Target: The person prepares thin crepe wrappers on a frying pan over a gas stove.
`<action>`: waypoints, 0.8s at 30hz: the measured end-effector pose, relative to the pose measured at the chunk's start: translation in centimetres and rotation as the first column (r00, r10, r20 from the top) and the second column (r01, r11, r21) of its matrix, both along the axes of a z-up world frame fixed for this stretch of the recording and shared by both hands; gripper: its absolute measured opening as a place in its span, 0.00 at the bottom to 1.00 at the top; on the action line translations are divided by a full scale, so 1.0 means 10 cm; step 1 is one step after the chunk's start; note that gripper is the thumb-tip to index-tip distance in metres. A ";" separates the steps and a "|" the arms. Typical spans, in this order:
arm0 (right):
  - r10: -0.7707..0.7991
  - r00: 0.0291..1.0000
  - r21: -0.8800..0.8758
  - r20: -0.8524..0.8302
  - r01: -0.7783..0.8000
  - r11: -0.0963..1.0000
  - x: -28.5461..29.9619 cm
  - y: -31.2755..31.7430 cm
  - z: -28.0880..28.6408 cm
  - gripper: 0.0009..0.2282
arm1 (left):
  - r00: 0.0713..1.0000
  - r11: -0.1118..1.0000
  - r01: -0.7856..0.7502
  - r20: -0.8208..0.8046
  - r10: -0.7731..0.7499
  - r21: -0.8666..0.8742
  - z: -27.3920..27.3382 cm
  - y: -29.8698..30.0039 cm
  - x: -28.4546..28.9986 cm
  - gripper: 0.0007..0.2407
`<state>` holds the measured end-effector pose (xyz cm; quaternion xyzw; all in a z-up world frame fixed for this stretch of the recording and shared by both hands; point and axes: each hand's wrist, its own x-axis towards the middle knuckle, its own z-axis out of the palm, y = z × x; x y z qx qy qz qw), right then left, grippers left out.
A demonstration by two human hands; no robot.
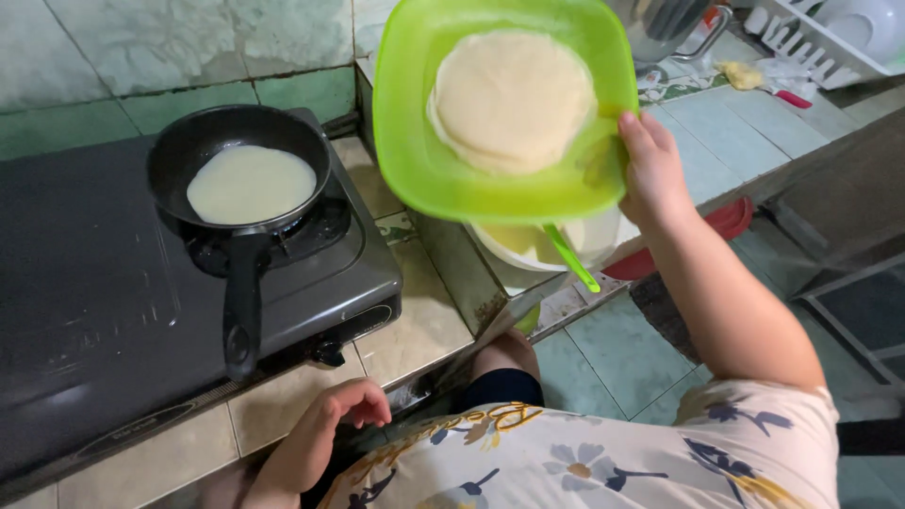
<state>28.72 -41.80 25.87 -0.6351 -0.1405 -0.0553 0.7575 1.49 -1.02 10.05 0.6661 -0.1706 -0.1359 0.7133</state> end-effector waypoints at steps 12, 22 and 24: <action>-0.314 0.949 -0.067 0.002 0.314 0.947 2.08 0.29 -0.74 0.14 | 0.985 0.982 -0.173 -0.005 0.173 -0.071 -0.51 0.19 -0.34 0.40; -0.159 0.956 -0.074 -0.247 0.145 0.987 2.77 0.47 -1.05 0.16 | 0.968 0.963 -0.247 -0.068 0.241 -0.105 -0.51 0.22 -0.47 0.39; -0.115 0.941 -0.145 -0.319 0.072 0.987 2.81 0.43 -1.02 0.16 | 0.967 0.967 -0.250 -0.063 0.246 -0.054 -0.48 0.22 -0.46 0.39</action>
